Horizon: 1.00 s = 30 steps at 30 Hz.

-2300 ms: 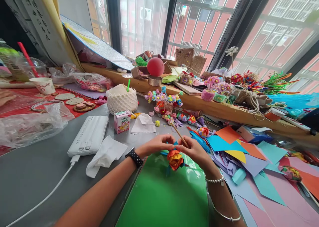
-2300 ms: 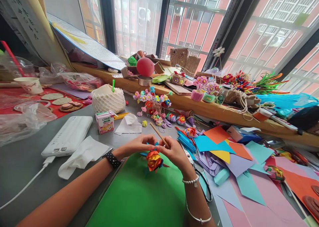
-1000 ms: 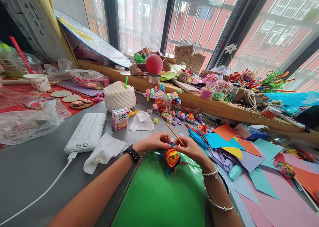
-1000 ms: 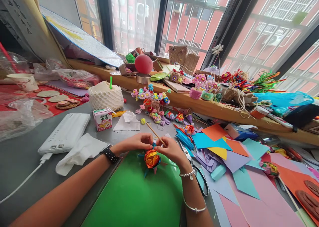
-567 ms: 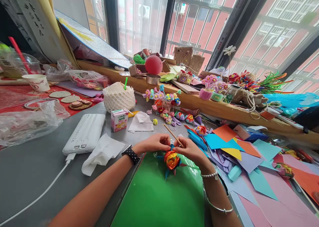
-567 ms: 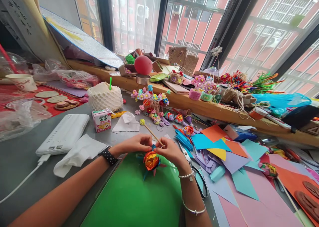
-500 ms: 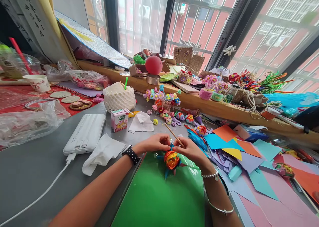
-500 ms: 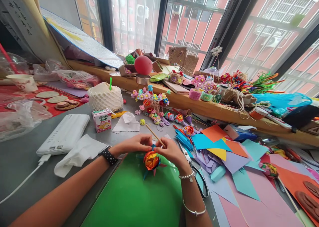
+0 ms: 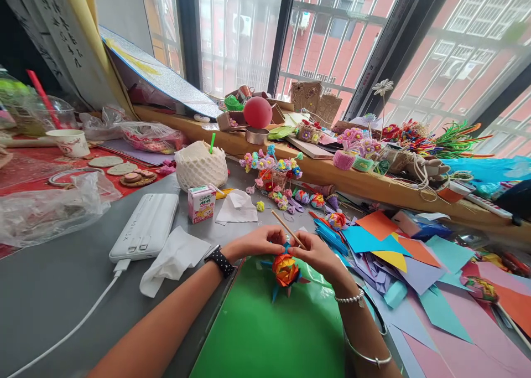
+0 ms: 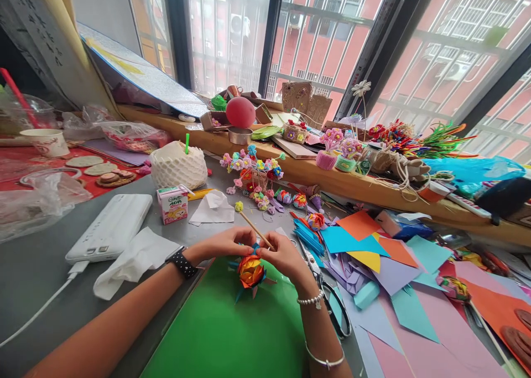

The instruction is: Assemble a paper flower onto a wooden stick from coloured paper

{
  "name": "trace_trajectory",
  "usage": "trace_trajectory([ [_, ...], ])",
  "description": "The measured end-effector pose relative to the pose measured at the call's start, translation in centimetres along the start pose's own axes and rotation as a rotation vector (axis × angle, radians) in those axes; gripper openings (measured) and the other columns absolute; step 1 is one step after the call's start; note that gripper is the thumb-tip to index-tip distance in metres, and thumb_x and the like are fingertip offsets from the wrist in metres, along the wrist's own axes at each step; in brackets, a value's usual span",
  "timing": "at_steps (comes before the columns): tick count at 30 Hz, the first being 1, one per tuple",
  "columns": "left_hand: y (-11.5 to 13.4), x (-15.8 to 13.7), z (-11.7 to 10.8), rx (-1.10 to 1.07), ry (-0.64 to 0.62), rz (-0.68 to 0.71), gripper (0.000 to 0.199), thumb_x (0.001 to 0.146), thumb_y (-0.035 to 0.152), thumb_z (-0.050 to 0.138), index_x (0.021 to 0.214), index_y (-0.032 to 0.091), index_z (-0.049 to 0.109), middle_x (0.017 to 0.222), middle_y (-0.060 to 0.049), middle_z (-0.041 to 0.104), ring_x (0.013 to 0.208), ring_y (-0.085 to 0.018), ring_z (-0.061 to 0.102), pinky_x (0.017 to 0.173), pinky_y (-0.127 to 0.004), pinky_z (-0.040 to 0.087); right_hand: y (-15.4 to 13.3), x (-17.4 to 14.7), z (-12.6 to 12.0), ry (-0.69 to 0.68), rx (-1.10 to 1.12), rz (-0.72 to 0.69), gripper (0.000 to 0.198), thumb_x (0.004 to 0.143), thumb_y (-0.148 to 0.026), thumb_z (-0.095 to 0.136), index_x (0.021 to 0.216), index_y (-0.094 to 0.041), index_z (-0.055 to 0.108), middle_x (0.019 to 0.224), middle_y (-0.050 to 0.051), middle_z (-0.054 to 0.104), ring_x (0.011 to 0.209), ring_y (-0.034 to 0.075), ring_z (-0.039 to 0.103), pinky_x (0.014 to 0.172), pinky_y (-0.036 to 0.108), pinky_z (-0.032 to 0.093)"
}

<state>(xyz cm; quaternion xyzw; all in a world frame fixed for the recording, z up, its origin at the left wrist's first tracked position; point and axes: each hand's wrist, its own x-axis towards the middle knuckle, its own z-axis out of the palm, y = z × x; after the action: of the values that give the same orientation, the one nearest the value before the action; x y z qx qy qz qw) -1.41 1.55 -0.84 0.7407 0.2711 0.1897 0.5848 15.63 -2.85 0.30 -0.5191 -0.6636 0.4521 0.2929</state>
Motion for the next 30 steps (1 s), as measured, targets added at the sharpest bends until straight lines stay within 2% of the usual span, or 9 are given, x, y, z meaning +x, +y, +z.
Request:
trace_trajectory([
  [5, -0.1, 0.0, -0.1, 0.073, 0.010, -0.046, 0.024, 0.063, 0.033, 0.057, 0.074, 0.014, 0.047, 0.067, 0.003, 0.047, 0.060, -0.008, 0.041, 0.053, -0.018, 0.031, 0.5, 0.0, 0.0, -0.015, -0.073, -0.006, 0.009, 0.065, -0.021, 0.053, 0.068, -0.016, 0.047, 0.058, -0.005, 0.039, 0.054, 0.008, 0.033, 0.048, 0.020, 0.026],
  [13, -0.3, 0.2, 0.3, 0.194, 0.069, -0.004, 0.016, 0.063, 0.026, 0.055, 0.069, 0.014, 0.047, 0.065, 0.004, 0.048, 0.060, -0.008, 0.042, 0.053, -0.018, 0.031, 0.2, -0.1, 0.0, 0.051, -0.259, -0.022, 0.006, 0.065, -0.020, 0.053, 0.065, -0.016, 0.049, 0.058, -0.004, 0.044, 0.054, 0.009, 0.035, 0.047, 0.020, 0.026],
  [16, -0.4, 0.3, 0.3, 0.168, 0.064, -0.002, 0.018, 0.063, 0.028, 0.056, 0.069, 0.014, 0.047, 0.065, 0.004, 0.048, 0.061, -0.008, 0.043, 0.053, -0.018, 0.031, 0.1, -0.1, -0.1, 0.084, -0.316, -0.066, 0.005, 0.065, -0.019, 0.054, 0.063, -0.016, 0.050, 0.056, -0.004, 0.043, 0.052, 0.008, 0.034, 0.045, 0.020, 0.024],
  [19, -0.1, 0.3, 0.2, 0.063, 0.073, -0.028, 0.024, 0.065, 0.034, 0.057, 0.073, 0.014, 0.049, 0.068, 0.003, 0.049, 0.061, -0.008, 0.044, 0.054, -0.019, 0.033, 0.3, 0.0, -0.3, 0.096, -0.274, -0.092, 0.007, 0.066, -0.021, 0.054, 0.064, -0.016, 0.051, 0.055, -0.004, 0.043, 0.051, 0.008, 0.034, 0.045, 0.019, 0.025],
  [23, 0.6, 0.2, 0.2, -0.150, 0.163, -0.109, 0.032, 0.068, 0.042, 0.055, 0.084, 0.014, 0.050, 0.076, 0.001, 0.050, 0.065, -0.008, 0.048, 0.057, -0.019, 0.036, 0.5, 0.1, -0.5, 0.272, -0.195, -0.119, 0.011, 0.069, -0.026, 0.053, 0.067, -0.016, 0.048, 0.057, -0.004, 0.044, 0.049, 0.008, 0.034, 0.045, 0.019, 0.027],
  [26, 1.0, 0.0, 0.4, -0.261, 0.166, -0.144, 0.039, 0.066, 0.043, 0.059, 0.091, 0.016, 0.050, 0.088, -0.003, 0.052, 0.074, -0.011, 0.052, 0.063, -0.021, 0.039, 0.3, 0.1, -0.4, 0.423, -0.199, -0.150, 0.014, 0.071, -0.030, 0.052, 0.067, -0.016, 0.047, 0.054, -0.005, 0.041, 0.047, 0.007, 0.033, 0.043, 0.019, 0.026],
  [30, 1.2, 0.0, 0.6, -0.219, 0.162, -0.126, 0.042, 0.062, 0.042, 0.063, 0.093, 0.014, 0.055, 0.091, -0.006, 0.056, 0.078, -0.015, 0.055, 0.068, -0.025, 0.041, 0.0, 0.1, -0.2, 0.459, -0.185, -0.180, 0.012, 0.071, -0.028, 0.051, 0.070, -0.016, 0.048, 0.053, -0.005, 0.043, 0.044, 0.007, 0.034, 0.042, 0.019, 0.027],
])
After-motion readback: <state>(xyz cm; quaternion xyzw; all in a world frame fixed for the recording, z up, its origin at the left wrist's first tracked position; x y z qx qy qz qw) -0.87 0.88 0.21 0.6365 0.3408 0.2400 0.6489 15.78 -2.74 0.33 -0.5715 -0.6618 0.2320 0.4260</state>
